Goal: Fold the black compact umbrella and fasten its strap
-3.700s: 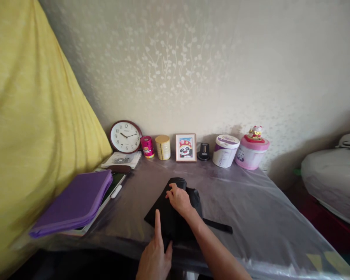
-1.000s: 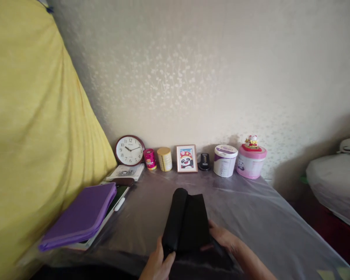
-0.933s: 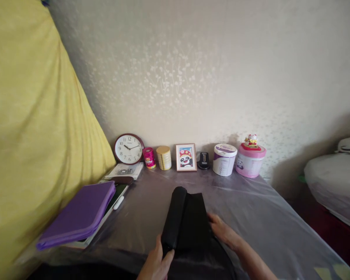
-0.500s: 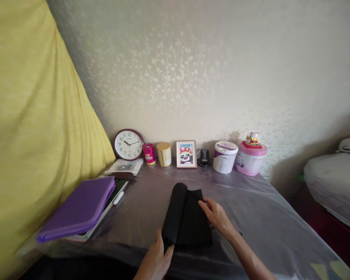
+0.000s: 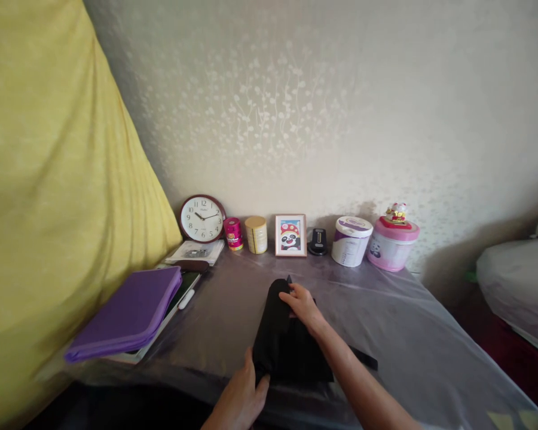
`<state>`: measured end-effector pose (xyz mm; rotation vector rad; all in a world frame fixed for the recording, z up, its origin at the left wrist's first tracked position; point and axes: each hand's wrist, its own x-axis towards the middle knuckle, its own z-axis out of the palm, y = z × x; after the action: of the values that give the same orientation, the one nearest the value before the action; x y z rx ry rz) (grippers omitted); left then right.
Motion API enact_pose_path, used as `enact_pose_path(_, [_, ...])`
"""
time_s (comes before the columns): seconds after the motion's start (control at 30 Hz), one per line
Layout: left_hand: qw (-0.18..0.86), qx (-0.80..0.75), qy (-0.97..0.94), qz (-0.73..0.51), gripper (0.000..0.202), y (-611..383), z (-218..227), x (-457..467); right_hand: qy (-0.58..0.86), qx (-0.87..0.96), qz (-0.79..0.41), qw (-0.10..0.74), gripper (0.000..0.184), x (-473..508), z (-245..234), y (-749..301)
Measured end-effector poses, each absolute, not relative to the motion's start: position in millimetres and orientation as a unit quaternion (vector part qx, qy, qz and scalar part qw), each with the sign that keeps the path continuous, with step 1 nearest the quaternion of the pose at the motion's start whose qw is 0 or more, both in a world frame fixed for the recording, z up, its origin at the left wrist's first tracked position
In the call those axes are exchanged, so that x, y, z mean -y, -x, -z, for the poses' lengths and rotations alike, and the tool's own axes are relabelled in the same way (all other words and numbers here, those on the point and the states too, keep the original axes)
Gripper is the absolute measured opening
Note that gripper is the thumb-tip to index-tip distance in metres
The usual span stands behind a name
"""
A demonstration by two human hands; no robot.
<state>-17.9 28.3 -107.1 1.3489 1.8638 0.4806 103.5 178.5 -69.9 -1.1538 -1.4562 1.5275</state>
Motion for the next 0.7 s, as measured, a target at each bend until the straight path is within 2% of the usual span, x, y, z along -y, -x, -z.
enact_pose_path(0.13, [0.369, -0.725, -0.552, -0.182, 0.059, 20.6, 109.5, -28.9, 0.469, 0.569, -0.589, 0.331, 0.029, -185.0, 83.4, -74.4])
enact_pose_path(0.27, [0.365, -0.742, -0.543, -0.148, 0.061, 20.2, 105.2, -28.3, 0.517, 0.632, -0.493, 0.300, 0.035, -188.9, 98.0, -63.5])
enact_pose_path(0.43, [0.305, -0.773, -0.548, -0.103, 0.062, 15.7, 99.4, -20.5, 0.520, 0.702, -0.406, 0.269, 0.032, -190.3, 104.6, -63.8])
enact_pose_path(0.53, [0.260, -0.781, -0.556, -0.115, 0.065, 13.0, 98.8, -13.8, 0.515, 0.718, -0.393, 0.254, 0.031, -189.3, 102.1, -64.2])
enact_pose_path(0.7, [0.243, -0.751, -0.600, -0.129, 0.072, 11.2, 96.7, -12.4, 0.502, 0.743, -0.378, 0.229, 0.033, -183.8, 92.9, -64.7])
